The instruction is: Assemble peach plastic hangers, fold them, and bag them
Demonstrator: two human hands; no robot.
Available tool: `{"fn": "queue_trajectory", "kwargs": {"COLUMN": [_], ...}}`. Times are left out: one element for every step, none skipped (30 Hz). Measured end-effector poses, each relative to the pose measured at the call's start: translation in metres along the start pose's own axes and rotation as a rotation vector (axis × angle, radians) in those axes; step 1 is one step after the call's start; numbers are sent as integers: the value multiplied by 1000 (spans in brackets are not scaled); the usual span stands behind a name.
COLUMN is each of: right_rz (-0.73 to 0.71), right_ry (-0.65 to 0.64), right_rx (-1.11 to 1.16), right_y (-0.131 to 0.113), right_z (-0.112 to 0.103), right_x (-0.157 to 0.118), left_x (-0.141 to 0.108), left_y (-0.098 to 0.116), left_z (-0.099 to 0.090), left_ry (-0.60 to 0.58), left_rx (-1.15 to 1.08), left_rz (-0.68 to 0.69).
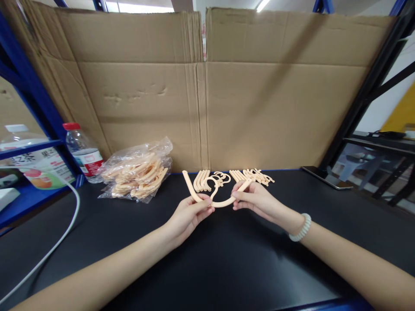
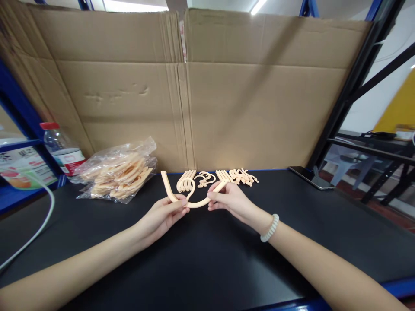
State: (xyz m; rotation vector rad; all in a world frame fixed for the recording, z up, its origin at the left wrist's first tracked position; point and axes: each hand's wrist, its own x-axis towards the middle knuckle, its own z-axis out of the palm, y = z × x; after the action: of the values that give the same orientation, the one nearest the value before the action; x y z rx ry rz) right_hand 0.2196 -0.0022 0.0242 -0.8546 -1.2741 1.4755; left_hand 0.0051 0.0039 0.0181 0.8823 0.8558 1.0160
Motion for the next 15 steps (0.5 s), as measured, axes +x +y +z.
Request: {"fn": "queue_trajectory", "kwargs": {"right_rz": [26,48,68,81,85,82,74,66,62,61,67,74,82,88,91], "right_ry": [-37,-64,-83,-96,-101,-97,-88,-79,-73,-72,-80,-94,-112,-131,-148], "right_rx": [-15,-35,-61,-98,-144,-195,-244,-287,-322,-348,-368,-384,-401,-419,-439], "right_y": [-4,-7,-11,-14,-17,-19,-20,-21,-21,-21,-21,-21,-20,-20,-20], "right_z": [-6,-12,-17,-23,-29,-34,-39,-43,-47,-50,-53,-54,-56,-56,-57], "right_x": [0,1,2,3,3,4,5,7,7,8,9,10,10,10,10], "left_x": [1,2,4,5,6,8,9,11,12,14,16,17,19,20,21], "left_y": [1,2,4,6,9,13,17,21,25,29,33,36,39,42,44], "left_z": [-1,-2,-4,-6,-8,-10,-12,-15,-18,-21,-24,-28,-31,-34,-37], "left_ry": [8,13,14,13,7,-4,-18,-32,-45,-56,-67,-81,-95,-111,-130], "left_rx": [-3,-1,3,11,21,36,53,71,89,107,123,141,160,181,206], "left_rz": [-7,-11,-16,-22,-31,-39,-47,-52,-54,-54,-51,-43,-32,-18,-3]}}
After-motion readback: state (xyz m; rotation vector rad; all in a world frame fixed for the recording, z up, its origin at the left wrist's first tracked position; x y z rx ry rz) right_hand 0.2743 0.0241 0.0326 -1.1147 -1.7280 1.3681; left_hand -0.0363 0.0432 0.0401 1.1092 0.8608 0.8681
